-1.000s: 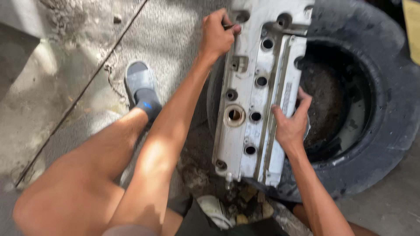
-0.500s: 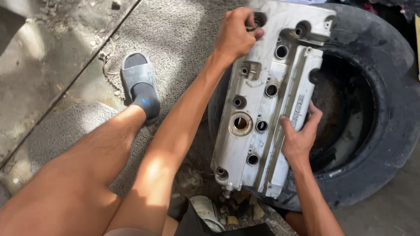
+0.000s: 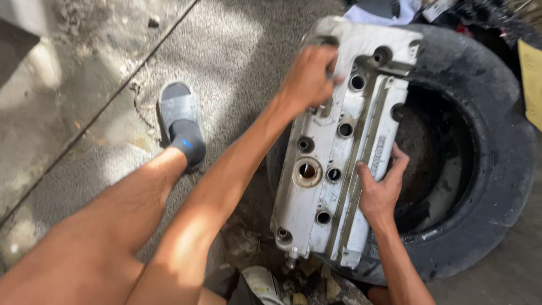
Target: The person sits on the concrete ground and scrubs a Honda motorcycle engine cylinder head cover with a sponge, dipping it in a bucket of water set inside a tire. They turn the part over and continue scrubbing its other side and edges, working the surface section by section.
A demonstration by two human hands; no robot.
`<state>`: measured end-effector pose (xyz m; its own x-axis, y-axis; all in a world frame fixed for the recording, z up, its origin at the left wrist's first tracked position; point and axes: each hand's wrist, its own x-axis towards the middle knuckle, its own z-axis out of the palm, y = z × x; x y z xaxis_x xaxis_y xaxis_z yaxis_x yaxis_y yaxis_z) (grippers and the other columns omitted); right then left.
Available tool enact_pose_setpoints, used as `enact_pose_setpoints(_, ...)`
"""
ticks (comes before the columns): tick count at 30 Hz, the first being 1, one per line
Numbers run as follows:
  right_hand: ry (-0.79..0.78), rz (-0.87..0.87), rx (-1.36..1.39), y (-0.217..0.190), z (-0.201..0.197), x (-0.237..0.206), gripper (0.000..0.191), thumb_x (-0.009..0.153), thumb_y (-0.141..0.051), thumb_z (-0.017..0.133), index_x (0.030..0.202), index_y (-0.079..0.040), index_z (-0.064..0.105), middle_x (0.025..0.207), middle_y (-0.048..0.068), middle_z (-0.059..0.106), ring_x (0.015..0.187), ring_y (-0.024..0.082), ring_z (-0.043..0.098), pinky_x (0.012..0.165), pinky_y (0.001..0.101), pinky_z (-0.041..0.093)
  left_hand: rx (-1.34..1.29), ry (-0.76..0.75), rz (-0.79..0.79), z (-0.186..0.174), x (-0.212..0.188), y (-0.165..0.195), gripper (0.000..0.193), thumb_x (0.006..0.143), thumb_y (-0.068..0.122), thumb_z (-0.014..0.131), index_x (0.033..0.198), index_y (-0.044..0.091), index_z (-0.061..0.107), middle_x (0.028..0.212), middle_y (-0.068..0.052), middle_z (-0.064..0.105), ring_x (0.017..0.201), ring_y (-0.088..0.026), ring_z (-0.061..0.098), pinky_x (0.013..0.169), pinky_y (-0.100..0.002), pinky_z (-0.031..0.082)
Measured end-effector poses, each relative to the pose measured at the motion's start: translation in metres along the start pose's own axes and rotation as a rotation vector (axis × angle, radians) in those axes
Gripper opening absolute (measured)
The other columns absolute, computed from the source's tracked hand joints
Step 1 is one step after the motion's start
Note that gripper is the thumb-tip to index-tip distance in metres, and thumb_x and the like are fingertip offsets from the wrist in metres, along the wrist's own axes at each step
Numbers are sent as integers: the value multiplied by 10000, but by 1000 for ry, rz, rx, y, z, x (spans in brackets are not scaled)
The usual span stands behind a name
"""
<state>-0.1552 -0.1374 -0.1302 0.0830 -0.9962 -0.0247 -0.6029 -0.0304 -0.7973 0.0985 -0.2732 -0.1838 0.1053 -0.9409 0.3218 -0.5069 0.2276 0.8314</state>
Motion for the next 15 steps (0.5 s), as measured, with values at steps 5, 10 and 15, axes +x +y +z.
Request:
enact_pose_setpoints(5,21,103,-44,-1,-2,-1,665,916,-129,699,1467,16,356,1253,212,612,1104,255,633,959,394,492,93,85,-41,10,7,9,278,774,217,838,769,19,642,767,-171,712,751,-364,720,698,-482,552)
enact_pose_setpoints(10,-21,-21,-22,0,-1,-4,645,959,-126,708,1479,24,358,1329,228,594,1193,280,617,1030,406,477,172,187,32,9,22,17,234,743,185,830,788,22,670,782,-204,705,764,-394,699,673,-495,555)
enact_pose_setpoints(15,23,64,-36,1,-2,-2,674,887,-130,727,1445,-6,370,1268,206,633,1148,258,643,993,398,490,150,-144,-151,10,-26,31,346,789,305,843,764,33,631,740,-151,710,725,-330,717,698,-497,552)
